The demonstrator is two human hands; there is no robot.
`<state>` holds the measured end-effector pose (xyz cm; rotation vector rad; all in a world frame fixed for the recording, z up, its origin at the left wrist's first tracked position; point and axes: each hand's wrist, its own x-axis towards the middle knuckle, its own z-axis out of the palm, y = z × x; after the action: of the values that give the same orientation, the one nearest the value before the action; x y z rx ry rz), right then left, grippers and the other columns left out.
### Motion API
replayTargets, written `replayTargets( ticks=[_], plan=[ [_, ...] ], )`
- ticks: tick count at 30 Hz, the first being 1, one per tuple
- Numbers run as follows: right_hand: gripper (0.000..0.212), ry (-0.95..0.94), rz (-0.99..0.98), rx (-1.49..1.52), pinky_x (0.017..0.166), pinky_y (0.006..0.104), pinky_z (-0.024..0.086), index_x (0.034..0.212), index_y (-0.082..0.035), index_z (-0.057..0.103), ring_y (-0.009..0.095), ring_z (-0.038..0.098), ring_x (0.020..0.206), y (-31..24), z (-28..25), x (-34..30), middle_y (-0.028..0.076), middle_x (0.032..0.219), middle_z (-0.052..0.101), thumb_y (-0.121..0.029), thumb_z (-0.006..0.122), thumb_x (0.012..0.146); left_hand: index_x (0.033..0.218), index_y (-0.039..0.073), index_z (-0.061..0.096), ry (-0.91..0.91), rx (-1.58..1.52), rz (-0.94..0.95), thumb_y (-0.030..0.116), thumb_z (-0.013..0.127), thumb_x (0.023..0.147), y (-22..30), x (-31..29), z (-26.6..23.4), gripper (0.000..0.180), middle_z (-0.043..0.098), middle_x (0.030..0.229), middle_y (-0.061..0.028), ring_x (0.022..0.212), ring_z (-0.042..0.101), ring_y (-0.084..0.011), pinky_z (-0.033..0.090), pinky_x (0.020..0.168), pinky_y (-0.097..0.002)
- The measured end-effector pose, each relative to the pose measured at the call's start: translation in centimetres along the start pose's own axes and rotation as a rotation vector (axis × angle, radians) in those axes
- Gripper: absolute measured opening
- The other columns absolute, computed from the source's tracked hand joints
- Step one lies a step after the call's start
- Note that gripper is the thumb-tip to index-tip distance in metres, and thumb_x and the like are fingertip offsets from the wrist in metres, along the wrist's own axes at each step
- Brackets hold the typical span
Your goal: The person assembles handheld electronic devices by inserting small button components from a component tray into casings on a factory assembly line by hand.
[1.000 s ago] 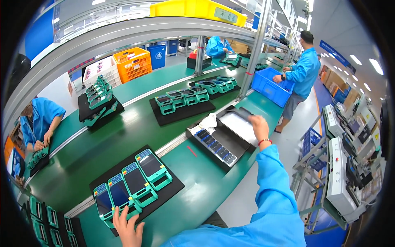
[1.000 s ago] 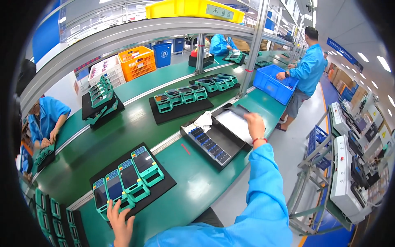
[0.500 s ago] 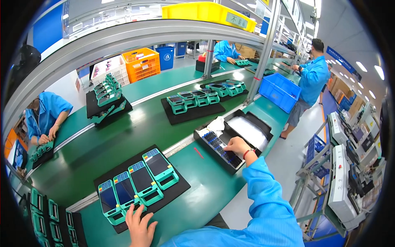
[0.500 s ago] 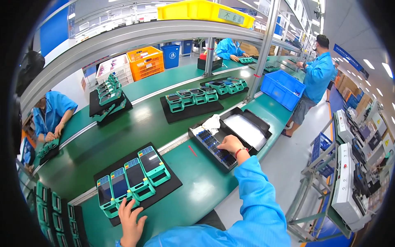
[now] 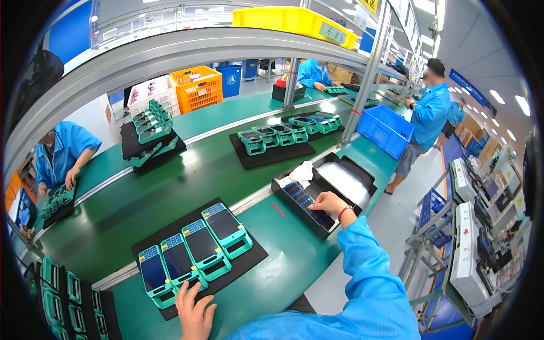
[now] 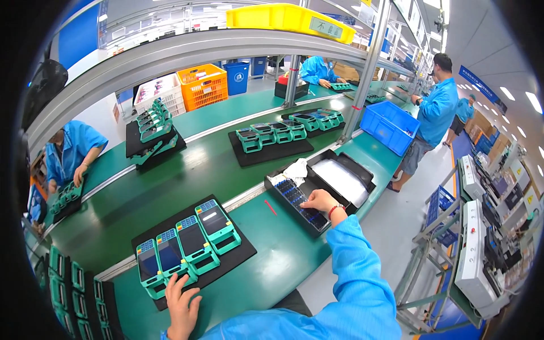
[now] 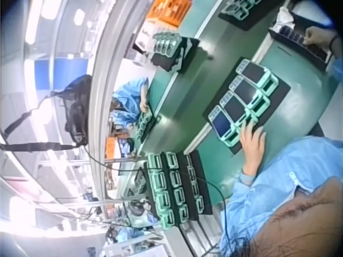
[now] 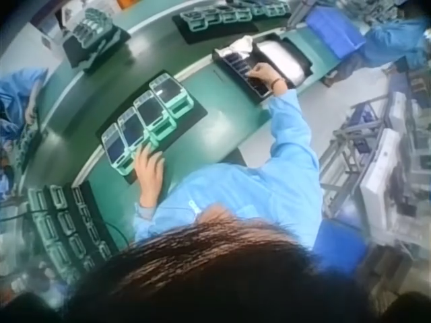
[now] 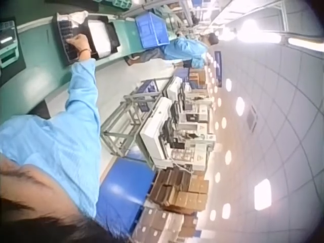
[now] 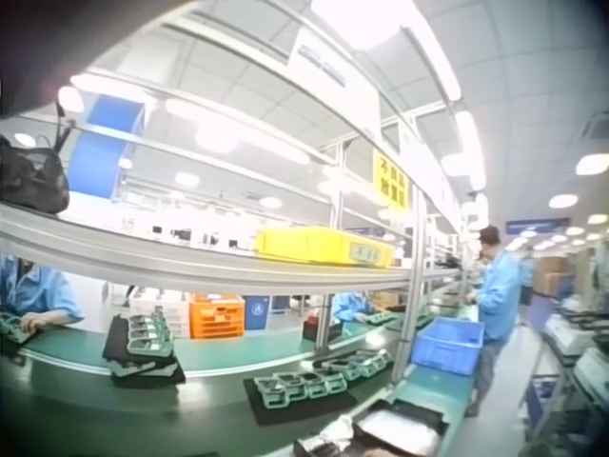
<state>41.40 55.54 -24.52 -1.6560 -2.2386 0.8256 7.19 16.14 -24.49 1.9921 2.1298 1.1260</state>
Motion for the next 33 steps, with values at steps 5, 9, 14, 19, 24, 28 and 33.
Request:
replayTargets(
  ticks=[5, 9, 14, 19, 24, 28, 33],
  plan=[
    [0.027, -0.074, 0.043, 0.050, 0.055, 0.0287, 0.042, 0.073, -0.007, 0.063, 0.011, 0.052, 0.061, 0.0, -0.8, 0.7, 0.001, 0.064, 0.057, -0.029, 0.078, 0.072, 0.088, 0.007, 0.066, 0.001, -0.017, 0.000, 0.006, 0.071, 0.069, 0.4, 0.2, 0.0, 0.019, 0.054, 0.123, -0.0130, 0.126, 0.040, -0.0382, 0.032, 0.101, -0.0463],
    [0.022, -0.025, 0.063, 0.162, 0.054, 0.0284, 0.042, 0.073, -0.006, 0.062, 0.010, 0.051, 0.058, 0.5, -1.1, 0.4, 0.000, 0.063, 0.056, -0.023, 0.076, 0.074, 0.087, 0.006, 0.066, 0.029, -0.011, 0.002, 0.005, 0.070, 0.069, 0.1, 0.0, -0.1, 0.019, 0.055, 0.122, -0.0137, 0.125, 0.041, -0.0386, 0.032, 0.101, -0.0460],
    [0.027, 0.270, 0.034, -0.209, 0.075, 0.0392, 0.052, 0.096, -0.010, 0.071, 0.031, 0.066, 0.081, -0.2, 0.2, -0.7, 0.012, 0.089, 0.069, -0.025, 0.070, 0.073, 0.088, 0.006, 0.066, 0.041, -0.004, 0.009, 0.005, 0.070, 0.069, 0.3, 0.2, -0.3, 0.019, 0.055, 0.121, -0.0141, 0.125, 0.042, -0.0388, 0.033, 0.100, -0.0461],
    [0.021, 0.380, -0.062, -0.305, 0.076, 0.0418, 0.051, 0.094, -0.013, 0.073, 0.032, 0.065, 0.081, -0.4, 0.5, -1.5, 0.014, 0.085, 0.068, -0.019, 0.066, 0.075, 0.091, 0.004, 0.064, 0.047, -0.013, 0.053, 0.004, 0.071, 0.068, 1.0, 1.0, -0.4, 0.024, 0.054, 0.122, -0.0153, 0.123, 0.043, -0.0393, 0.035, 0.099, -0.0463],
    [0.017, 0.631, -0.363, -0.211, 0.073, 0.0392, 0.051, 0.092, -0.006, 0.070, 0.032, 0.064, 0.079, -2.8, -0.8, -3.4, 0.014, 0.086, 0.067, -0.016, 0.063, 0.080, 0.103, 0.004, 0.061, 0.117, -0.063, 0.026, 0.008, 0.074, 0.067, 0.3, 0.9, -1.1, 0.038, 0.054, 0.122, -0.0149, 0.120, 0.045, -0.0382, 0.037, 0.097, -0.0469],
    [0.017, 0.297, -0.379, 0.530, 0.060, 0.0212, 0.044, 0.094, 0.003, 0.064, 0.004, 0.053, 0.069, -13.1, 0.6, -9.2, 0.001, 0.075, 0.062, -0.013, 0.061, 0.088, 0.109, 0.002, 0.061, 0.047, -0.475, -0.257, 0.005, 0.071, 0.073, 0.4, 2.4, -2.6, 0.037, 0.059, 0.110, -0.0138, 0.108, 0.055, -0.0297, 0.045, 0.090, -0.0361],
    [0.014, -0.334, -0.355, 0.851, 0.069, 0.0204, 0.047, 0.098, 0.000, 0.064, 0.004, 0.056, 0.080, -18.3, 11.4, -15.4, -0.001, 0.088, 0.063, -0.009, 0.064, 0.088, 0.133, 0.000, 0.045, 0.152, -1.298, -0.508, 0.005, 0.052, 0.090, 0.6, 5.9, -1.3, 0.044, 0.060, 0.106, -0.0072, 0.092, 0.055, -0.0136, 0.047, 0.083, -0.0286]
  ],
)
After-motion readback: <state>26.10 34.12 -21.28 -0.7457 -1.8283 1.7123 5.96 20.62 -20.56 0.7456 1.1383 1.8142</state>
